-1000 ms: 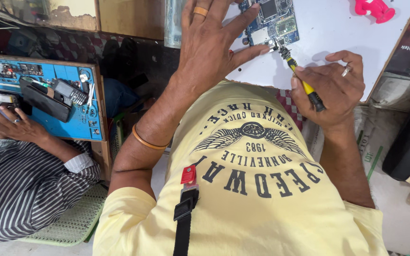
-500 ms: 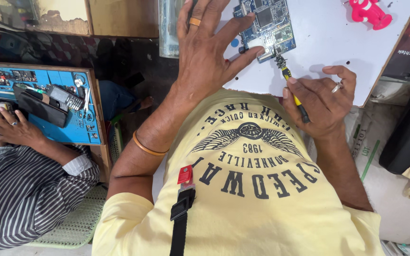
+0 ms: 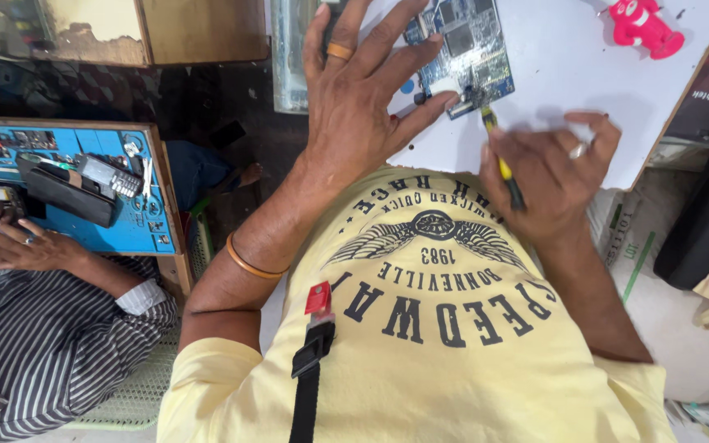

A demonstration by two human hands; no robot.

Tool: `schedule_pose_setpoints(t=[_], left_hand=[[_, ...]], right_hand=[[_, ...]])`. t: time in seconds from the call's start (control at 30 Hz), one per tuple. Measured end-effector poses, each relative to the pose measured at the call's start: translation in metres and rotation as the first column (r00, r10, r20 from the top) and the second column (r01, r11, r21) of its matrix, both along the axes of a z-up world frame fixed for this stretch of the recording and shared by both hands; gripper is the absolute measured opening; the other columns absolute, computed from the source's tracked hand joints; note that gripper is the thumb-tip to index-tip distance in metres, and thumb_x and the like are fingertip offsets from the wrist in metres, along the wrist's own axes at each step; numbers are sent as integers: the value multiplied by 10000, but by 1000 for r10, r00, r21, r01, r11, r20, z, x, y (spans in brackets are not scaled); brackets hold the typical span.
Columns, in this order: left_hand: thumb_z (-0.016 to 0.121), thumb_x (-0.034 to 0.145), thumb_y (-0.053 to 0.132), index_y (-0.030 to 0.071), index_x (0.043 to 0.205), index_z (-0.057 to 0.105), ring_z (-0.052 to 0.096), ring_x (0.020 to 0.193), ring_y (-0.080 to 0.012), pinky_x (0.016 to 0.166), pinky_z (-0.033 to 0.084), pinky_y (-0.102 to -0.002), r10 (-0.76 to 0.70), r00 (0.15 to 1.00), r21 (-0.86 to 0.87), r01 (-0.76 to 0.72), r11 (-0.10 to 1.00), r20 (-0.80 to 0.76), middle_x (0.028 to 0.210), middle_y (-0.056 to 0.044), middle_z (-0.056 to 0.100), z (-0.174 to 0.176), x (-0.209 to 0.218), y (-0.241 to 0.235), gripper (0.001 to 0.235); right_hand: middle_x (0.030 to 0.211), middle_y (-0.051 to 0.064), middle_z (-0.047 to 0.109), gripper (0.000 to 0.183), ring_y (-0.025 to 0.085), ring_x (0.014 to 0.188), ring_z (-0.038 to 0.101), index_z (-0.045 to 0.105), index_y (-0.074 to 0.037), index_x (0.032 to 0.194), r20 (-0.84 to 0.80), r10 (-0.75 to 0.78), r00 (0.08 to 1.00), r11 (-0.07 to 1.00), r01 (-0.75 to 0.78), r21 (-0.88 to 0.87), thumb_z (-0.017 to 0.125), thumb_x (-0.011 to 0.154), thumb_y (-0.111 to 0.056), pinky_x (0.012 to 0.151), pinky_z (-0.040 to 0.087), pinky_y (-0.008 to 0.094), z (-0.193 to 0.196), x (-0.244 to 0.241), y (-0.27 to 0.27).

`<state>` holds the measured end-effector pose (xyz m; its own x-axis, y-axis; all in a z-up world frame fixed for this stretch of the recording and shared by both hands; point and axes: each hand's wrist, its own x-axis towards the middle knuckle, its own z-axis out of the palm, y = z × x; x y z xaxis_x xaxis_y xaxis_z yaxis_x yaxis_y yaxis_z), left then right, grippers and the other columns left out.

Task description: The person cleans a small blue circuit board with a yellow-handled brush, then picks up a metal device chassis and wipes its interior with a cloth.

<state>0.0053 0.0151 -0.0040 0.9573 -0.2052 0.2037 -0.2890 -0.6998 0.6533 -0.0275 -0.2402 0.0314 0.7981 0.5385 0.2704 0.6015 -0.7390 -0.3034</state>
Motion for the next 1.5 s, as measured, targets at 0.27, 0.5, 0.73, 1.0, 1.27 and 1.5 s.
schedule_pose_setpoints(t=[0.27, 0.5, 0.73, 1.0, 1.27, 1.5], left_hand=[[795, 1012, 491, 172, 1303, 750, 279, 1536, -259, 1271, 30, -565, 3, 1000, 24, -3, 1000, 11, 1573, -11, 500, -3, 1, 0, 433], [782, 1059, 493, 177, 1323, 740, 265, 1543, -253, 1288, 29, -553, 11, 1000, 19, -11, 1000, -2, 1584, -12, 491, -5, 1, 0, 413], [762, 1046, 470, 177, 1336, 735, 257, 1552, -265, 1293, 32, -554, 7, 1000, 36, -8, 999, 8, 1599, -5, 483, -1, 2, 0, 413], [771, 1038, 469, 179, 1332, 735, 277, 1546, -268, 1293, 51, -554, 22, 1000, 30, -23, 999, 12, 1591, -2, 486, 1, 3, 1, 415], [807, 1042, 504, 184, 1298, 739, 290, 1521, -257, 1272, 41, -563, 15, 999, 12, -16, 1000, 48, 1559, -7, 516, -2, 5, 0, 415], [779, 1052, 463, 176, 1337, 727, 299, 1530, -251, 1286, 60, -551, 16, 999, 22, -17, 1000, 51, 1545, -16, 529, -6, 0, -1, 408]], right_hand=[[973, 53, 753, 94, 173, 858, 658, 785, -63, 1085, -21, -33, 999, 998, 34, 62, 794, 1003, -109, 1090, 381, 432, 4, -4, 2], [948, 41, 746, 89, 162, 790, 649, 786, -68, 1068, 3, -16, 1000, 999, 16, 47, 806, 989, -102, 1089, 378, 436, -10, -15, -13], [928, 46, 759, 67, 178, 774, 663, 775, -68, 1004, -3, -7, 1000, 999, 7, 40, 835, 981, -87, 1103, 366, 457, -5, -2, -8], [946, 44, 766, 75, 159, 823, 700, 776, -95, 1071, -15, -15, 1000, 1000, 15, 9, 804, 1004, -107, 1098, 364, 422, 5, 3, 4], [962, 33, 776, 49, 135, 830, 675, 763, -116, 1066, -94, -58, 994, 996, 63, 60, 790, 1027, -126, 1086, 356, 416, 6, 3, 3], [884, 51, 755, 84, 166, 767, 661, 769, -72, 1050, -41, -52, 998, 998, 53, 31, 817, 991, -108, 1070, 360, 428, 8, -1, 4]])
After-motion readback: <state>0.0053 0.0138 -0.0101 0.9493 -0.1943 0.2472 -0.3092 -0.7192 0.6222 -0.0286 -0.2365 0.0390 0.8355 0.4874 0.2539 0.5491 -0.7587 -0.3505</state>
